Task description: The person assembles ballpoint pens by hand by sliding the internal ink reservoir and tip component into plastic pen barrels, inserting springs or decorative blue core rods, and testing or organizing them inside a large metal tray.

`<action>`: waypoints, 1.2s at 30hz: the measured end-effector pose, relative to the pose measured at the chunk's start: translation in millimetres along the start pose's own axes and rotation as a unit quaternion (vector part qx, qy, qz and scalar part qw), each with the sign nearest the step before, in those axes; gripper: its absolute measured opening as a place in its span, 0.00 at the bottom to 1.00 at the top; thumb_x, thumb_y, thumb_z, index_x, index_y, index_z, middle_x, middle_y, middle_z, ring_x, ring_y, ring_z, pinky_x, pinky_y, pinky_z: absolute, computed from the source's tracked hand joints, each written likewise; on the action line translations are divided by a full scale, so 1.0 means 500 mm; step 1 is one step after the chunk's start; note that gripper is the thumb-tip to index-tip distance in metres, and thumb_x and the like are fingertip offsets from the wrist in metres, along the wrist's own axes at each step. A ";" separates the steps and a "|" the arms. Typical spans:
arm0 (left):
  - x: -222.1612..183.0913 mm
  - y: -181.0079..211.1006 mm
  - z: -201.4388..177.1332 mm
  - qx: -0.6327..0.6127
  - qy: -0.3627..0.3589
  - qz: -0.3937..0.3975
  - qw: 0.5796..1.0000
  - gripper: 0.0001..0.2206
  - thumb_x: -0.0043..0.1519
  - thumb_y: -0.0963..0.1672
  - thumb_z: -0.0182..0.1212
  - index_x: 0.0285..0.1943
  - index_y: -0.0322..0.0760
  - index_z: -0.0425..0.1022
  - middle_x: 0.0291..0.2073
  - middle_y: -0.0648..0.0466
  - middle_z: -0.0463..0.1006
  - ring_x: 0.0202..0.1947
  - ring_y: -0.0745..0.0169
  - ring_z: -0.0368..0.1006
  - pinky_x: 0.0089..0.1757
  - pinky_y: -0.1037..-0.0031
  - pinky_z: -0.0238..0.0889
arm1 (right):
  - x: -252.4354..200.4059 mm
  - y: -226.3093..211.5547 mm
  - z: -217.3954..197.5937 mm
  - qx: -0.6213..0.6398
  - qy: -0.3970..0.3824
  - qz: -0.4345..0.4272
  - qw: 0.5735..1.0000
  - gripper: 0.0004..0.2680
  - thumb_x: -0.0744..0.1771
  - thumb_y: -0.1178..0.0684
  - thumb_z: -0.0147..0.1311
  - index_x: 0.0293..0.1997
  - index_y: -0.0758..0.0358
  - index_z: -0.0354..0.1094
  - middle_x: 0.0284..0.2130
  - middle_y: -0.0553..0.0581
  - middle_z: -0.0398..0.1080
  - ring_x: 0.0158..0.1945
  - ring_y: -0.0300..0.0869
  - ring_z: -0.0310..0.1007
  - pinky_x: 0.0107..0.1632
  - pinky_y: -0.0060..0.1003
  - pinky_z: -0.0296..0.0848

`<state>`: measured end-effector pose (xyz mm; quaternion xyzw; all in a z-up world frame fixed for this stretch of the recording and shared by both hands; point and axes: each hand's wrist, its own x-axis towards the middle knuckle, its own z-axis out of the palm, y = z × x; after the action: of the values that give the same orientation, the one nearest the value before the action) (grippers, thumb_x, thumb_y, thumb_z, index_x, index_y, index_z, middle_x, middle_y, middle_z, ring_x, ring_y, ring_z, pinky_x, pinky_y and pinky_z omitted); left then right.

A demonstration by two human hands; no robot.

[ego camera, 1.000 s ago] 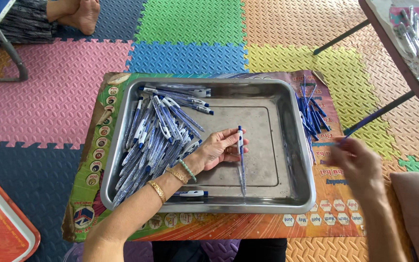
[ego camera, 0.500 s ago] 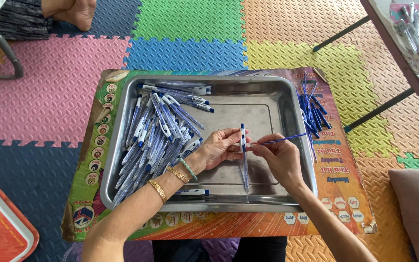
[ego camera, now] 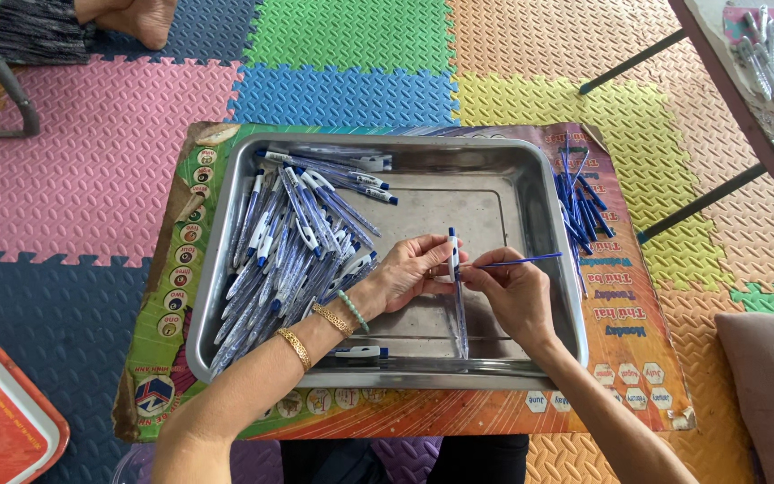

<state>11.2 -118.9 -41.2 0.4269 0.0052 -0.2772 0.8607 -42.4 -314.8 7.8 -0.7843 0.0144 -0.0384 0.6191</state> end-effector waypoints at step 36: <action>0.008 -0.021 -0.006 0.043 0.031 0.023 0.998 0.16 0.72 0.46 0.68 0.66 0.38 0.75 0.47 0.42 0.86 0.47 0.46 0.86 0.38 0.53 0.86 | -0.020 0.047 0.002 -0.152 0.033 -0.164 0.974 0.04 0.66 0.59 0.71 0.41 0.60 0.79 0.32 0.62 0.84 0.38 0.49 0.88 0.40 0.37 0.84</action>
<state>10.0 -123.7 -51.8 0.4715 0.0099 -0.2438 0.8474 -51.4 -318.5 -16.0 -0.8593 -0.0884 -0.1627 0.4769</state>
